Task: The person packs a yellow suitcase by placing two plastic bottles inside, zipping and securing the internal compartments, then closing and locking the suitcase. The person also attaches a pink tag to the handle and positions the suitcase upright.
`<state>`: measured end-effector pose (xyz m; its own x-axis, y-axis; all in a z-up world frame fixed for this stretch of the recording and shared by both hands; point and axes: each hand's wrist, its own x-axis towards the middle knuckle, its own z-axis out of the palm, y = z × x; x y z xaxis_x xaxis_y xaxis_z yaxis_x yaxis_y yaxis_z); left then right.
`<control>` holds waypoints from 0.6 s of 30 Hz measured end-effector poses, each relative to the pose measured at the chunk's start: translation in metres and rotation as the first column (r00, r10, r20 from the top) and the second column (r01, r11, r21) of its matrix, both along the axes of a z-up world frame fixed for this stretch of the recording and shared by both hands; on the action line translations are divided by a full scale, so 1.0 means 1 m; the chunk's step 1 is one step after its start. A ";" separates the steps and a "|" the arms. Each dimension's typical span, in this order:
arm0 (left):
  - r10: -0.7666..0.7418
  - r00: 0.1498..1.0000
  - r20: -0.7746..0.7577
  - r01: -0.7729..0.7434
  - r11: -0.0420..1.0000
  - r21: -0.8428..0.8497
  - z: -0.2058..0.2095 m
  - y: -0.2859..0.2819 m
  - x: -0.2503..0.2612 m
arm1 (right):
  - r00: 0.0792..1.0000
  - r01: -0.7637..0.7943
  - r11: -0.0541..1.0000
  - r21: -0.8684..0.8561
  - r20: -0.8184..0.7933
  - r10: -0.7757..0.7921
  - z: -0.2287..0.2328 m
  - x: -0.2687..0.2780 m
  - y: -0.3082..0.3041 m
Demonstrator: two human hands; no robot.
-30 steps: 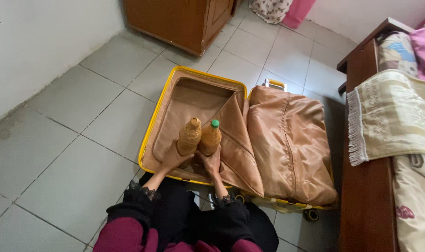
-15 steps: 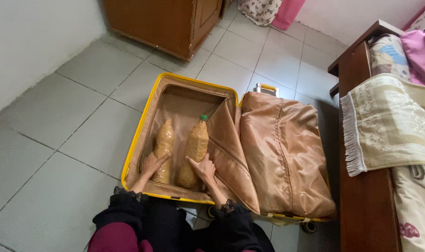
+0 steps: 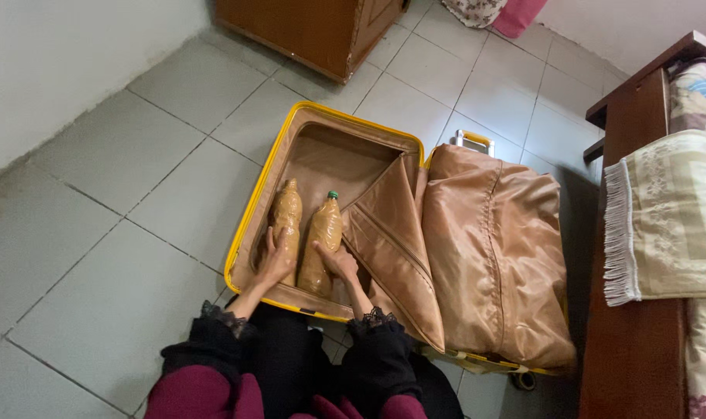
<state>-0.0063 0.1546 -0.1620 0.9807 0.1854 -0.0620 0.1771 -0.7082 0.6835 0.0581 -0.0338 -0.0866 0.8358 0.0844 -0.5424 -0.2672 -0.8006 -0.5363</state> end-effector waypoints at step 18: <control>0.007 0.999 0.036 -0.017 0.961 0.274 0.029 -0.040 -0.008 | 0.890 -0.114 0.958 -0.265 0.400 0.216 -0.041 -0.010 -0.014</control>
